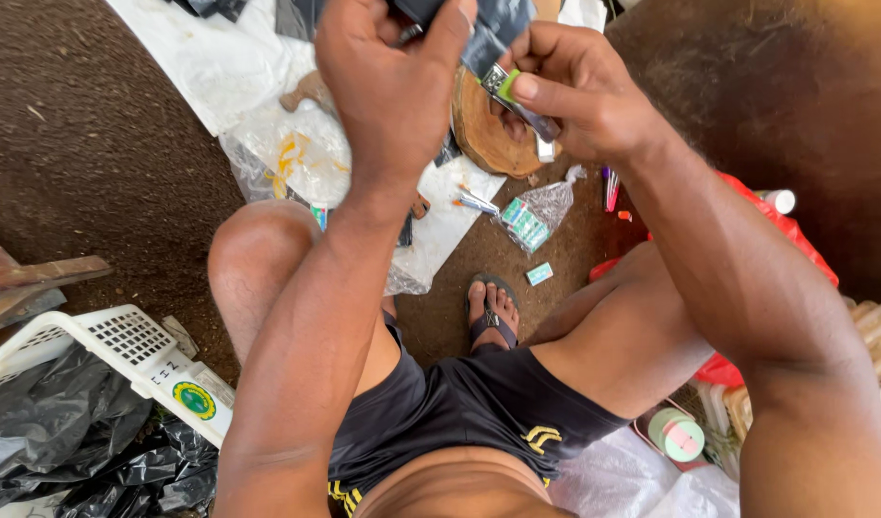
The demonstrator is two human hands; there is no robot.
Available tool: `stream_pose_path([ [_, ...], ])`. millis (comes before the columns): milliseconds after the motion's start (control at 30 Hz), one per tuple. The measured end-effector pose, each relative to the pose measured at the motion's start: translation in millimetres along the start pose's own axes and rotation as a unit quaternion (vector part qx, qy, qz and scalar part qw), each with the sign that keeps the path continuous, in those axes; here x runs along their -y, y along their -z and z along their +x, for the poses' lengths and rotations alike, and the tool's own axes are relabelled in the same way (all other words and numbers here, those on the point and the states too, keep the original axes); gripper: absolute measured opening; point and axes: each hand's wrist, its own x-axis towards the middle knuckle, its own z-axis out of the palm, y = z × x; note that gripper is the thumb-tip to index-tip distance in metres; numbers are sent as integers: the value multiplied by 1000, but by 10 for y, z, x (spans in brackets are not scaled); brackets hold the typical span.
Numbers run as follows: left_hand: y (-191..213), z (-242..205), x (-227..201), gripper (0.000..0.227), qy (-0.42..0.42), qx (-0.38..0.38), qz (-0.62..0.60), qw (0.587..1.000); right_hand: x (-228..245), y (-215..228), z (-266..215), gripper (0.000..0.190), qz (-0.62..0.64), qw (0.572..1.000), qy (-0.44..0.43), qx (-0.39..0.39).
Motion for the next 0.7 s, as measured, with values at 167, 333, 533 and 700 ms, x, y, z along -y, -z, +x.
stream_pose_path([
  [167, 113, 83, -62, 42, -42, -4, -8, 999, -475, 145, 69, 33, -328, 931, -157, -29],
  [333, 193, 137, -128, 47, -77, -24, 27, 996, -1446, 172, 173, 35, -589, 769, -239, 63],
  [533, 311, 185, -164, 29, -59, -9, -30, 998, -2446, 121, 8, 44, -637, 686, -330, 119],
  [700, 467, 189, -159, 10, -73, 16, -16, 997, -2886, -111, -42, 41, -615, 690, -341, 168],
])
